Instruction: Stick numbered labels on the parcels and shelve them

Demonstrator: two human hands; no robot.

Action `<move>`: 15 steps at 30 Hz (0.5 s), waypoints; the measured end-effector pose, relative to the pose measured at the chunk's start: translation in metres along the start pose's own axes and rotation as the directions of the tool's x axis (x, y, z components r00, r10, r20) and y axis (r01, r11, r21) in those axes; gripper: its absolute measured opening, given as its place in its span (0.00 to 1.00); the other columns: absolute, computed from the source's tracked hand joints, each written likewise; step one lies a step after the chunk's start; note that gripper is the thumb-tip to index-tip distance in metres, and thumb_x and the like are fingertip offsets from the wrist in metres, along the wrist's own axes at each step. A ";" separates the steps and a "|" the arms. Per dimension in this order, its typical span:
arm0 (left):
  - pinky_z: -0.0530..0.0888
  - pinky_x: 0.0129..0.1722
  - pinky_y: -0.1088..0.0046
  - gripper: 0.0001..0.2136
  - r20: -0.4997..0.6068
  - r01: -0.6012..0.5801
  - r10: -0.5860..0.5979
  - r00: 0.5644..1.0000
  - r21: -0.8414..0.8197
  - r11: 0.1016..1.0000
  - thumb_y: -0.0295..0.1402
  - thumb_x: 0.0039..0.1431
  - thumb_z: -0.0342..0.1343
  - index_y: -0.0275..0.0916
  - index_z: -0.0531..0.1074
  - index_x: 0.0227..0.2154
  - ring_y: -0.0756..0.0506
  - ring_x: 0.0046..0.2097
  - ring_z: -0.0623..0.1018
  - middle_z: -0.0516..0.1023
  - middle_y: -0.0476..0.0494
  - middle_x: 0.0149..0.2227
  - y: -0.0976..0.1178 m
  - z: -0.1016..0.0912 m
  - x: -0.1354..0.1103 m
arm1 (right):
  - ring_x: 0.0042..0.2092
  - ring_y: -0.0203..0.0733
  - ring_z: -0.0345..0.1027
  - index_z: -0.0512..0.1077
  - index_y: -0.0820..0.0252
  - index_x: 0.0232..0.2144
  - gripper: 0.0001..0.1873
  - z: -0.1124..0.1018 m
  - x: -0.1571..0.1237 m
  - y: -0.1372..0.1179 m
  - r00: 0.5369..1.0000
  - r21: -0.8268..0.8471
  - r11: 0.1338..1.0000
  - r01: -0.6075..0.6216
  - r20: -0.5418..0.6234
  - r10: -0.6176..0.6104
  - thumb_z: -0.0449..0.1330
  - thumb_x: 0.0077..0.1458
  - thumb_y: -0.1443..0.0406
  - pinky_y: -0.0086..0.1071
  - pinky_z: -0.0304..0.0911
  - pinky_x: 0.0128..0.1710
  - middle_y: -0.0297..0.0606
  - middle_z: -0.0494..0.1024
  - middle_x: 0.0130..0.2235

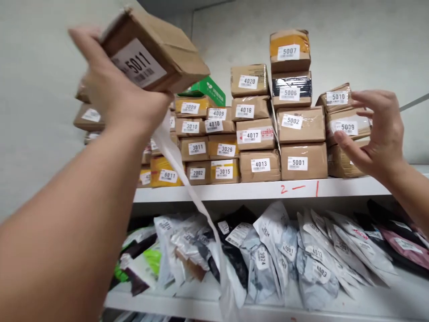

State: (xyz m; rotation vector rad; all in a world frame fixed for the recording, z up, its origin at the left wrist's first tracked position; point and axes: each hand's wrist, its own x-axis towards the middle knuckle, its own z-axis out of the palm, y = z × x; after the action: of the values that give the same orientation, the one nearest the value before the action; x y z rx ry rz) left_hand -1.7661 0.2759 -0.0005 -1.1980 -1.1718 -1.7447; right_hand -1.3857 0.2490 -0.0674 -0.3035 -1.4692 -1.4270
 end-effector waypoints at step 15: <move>0.73 0.52 0.48 0.42 0.284 -0.007 -0.014 0.959 0.074 0.997 0.39 0.48 0.63 0.40 0.51 0.65 0.32 0.55 0.75 0.74 0.39 0.59 0.004 0.061 0.062 | 0.55 0.58 0.70 0.67 0.49 0.58 0.22 -0.057 -0.021 -0.034 0.973 -0.433 0.898 -0.079 0.161 0.164 0.59 0.63 0.55 0.53 0.70 0.51 0.52 0.75 0.49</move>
State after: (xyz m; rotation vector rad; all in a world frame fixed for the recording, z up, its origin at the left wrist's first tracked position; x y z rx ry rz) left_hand -1.7640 0.3288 0.0685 -1.4363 -1.3932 -1.5504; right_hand -1.3750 0.2008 -0.1161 -0.8151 -1.2504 -1.6422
